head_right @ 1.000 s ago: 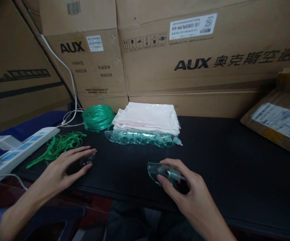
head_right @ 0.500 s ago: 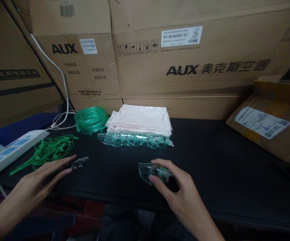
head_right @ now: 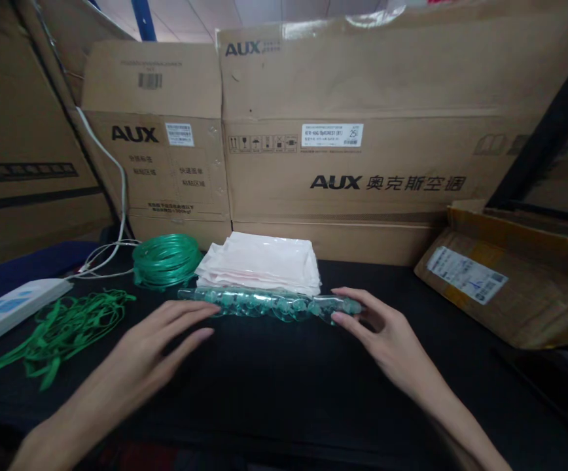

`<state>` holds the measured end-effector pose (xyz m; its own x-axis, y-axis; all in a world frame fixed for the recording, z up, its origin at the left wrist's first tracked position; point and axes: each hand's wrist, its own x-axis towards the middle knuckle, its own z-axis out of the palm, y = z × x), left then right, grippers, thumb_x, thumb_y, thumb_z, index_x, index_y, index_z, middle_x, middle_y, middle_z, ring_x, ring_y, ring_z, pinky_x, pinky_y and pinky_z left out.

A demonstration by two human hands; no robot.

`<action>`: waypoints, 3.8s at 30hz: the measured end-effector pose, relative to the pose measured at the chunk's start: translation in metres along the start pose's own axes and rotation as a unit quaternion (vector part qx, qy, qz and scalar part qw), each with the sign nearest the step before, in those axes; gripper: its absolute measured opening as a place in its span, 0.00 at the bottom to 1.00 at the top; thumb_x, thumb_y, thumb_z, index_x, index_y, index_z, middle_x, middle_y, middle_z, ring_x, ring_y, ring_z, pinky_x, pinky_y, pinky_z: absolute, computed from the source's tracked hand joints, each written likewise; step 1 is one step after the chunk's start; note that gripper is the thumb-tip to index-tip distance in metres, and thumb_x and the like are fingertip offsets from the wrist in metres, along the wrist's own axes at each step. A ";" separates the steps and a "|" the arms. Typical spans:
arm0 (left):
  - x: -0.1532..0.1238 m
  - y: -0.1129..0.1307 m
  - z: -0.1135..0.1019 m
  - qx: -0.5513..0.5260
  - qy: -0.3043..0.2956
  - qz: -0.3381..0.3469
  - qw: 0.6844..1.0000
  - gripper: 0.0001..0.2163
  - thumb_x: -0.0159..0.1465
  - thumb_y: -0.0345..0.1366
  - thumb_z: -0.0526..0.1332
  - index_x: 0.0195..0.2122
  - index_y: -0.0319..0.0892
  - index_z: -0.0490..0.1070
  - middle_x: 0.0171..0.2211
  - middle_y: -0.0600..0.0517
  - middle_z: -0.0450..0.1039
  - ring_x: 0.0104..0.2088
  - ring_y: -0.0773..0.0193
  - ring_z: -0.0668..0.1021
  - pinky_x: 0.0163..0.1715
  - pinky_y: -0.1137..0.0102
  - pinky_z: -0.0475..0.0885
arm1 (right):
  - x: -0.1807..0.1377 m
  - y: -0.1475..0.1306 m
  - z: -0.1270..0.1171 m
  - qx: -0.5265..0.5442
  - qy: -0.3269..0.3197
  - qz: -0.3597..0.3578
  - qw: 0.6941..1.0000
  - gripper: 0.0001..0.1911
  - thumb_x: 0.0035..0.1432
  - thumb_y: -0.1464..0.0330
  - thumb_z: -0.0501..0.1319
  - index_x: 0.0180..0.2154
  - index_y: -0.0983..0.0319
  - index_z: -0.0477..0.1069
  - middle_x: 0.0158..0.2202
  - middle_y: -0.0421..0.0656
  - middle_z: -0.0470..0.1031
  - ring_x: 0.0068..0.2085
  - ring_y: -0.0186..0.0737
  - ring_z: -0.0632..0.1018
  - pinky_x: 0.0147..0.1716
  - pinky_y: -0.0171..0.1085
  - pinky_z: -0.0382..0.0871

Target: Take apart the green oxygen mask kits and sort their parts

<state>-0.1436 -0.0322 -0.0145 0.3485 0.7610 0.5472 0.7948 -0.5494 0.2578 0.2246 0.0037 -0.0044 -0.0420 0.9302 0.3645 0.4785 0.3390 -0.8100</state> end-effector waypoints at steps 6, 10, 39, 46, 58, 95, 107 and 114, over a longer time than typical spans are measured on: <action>0.104 0.041 0.047 -0.043 -0.104 0.114 0.987 0.17 0.70 0.41 0.65 0.57 0.42 0.76 0.54 0.45 0.79 0.56 0.50 0.78 0.59 0.54 0.72 | 0.036 0.015 0.007 0.028 -0.062 -0.019 0.998 0.25 0.57 0.50 0.70 0.47 0.62 0.80 0.46 0.49 0.85 0.46 0.51 0.85 0.47 0.47 0.80; 0.120 0.031 0.070 -0.050 -0.127 0.124 0.983 0.15 0.70 0.42 0.65 0.55 0.42 0.78 0.51 0.46 0.81 0.52 0.53 0.81 0.54 0.59 0.75 | 0.032 0.022 0.015 0.021 -0.076 -0.026 0.997 0.23 0.59 0.51 0.69 0.45 0.62 0.81 0.42 0.47 0.86 0.44 0.49 0.86 0.44 0.44 0.81; 0.117 0.002 0.061 -0.151 -0.048 0.071 0.985 0.13 0.74 0.42 0.60 0.52 0.43 0.79 0.51 0.49 0.82 0.53 0.59 0.81 0.56 0.65 0.72 | 0.039 0.015 0.050 -0.198 -0.110 -0.172 0.959 0.17 0.69 0.61 0.57 0.54 0.61 0.73 0.51 0.52 0.81 0.52 0.52 0.81 0.56 0.50 0.73; 0.081 -0.031 0.028 -0.099 -0.003 0.027 0.995 0.11 0.72 0.42 0.62 0.50 0.45 0.80 0.48 0.49 0.82 0.52 0.54 0.79 0.57 0.58 0.70 | 0.044 0.008 0.059 -0.256 -0.132 -0.226 0.930 0.24 0.66 0.58 0.64 0.60 0.59 0.72 0.57 0.52 0.76 0.57 0.54 0.76 0.61 0.55 0.68; 0.065 -0.036 0.045 -0.068 -0.033 0.046 0.996 0.12 0.69 0.42 0.66 0.53 0.49 0.79 0.49 0.50 0.77 0.53 0.55 0.75 0.56 0.60 0.70 | 0.054 -0.003 0.088 -0.323 -0.163 -0.225 0.905 0.19 0.63 0.61 0.65 0.55 0.56 0.76 0.49 0.50 0.74 0.49 0.54 0.78 0.52 0.54 0.73; 0.061 -0.038 0.047 -0.094 -0.035 0.070 0.993 0.13 0.70 0.41 0.65 0.54 0.47 0.79 0.50 0.47 0.76 0.54 0.54 0.75 0.58 0.59 0.69 | 0.046 0.001 0.072 -0.322 -0.140 -0.159 0.923 0.17 0.62 0.58 0.63 0.49 0.55 0.80 0.47 0.47 0.78 0.49 0.55 0.81 0.48 0.52 0.76; 0.058 -0.036 0.028 -0.115 0.069 0.002 0.991 0.13 0.74 0.41 0.60 0.55 0.45 0.77 0.52 0.48 0.79 0.55 0.57 0.78 0.59 0.62 0.70 | -0.001 -0.038 0.094 -0.303 -0.152 -0.221 0.914 0.17 0.60 0.64 0.67 0.51 0.55 0.80 0.46 0.48 0.77 0.44 0.52 0.81 0.45 0.50 0.76; 0.024 -0.040 -0.014 -0.083 0.157 -0.116 0.977 0.16 0.75 0.44 0.54 0.51 0.45 0.78 0.53 0.47 0.80 0.54 0.53 0.79 0.60 0.57 0.71 | 0.001 -0.071 0.160 -0.301 -0.154 -0.268 0.902 0.19 0.61 0.61 0.68 0.52 0.59 0.79 0.50 0.51 0.77 0.51 0.56 0.77 0.51 0.54 0.72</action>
<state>-0.1743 0.0035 -0.0001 -0.0219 0.7431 0.6689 0.7334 -0.4427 0.5158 0.0503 0.0028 -0.0203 -0.6062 0.6817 0.4097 0.7031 0.7001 -0.1244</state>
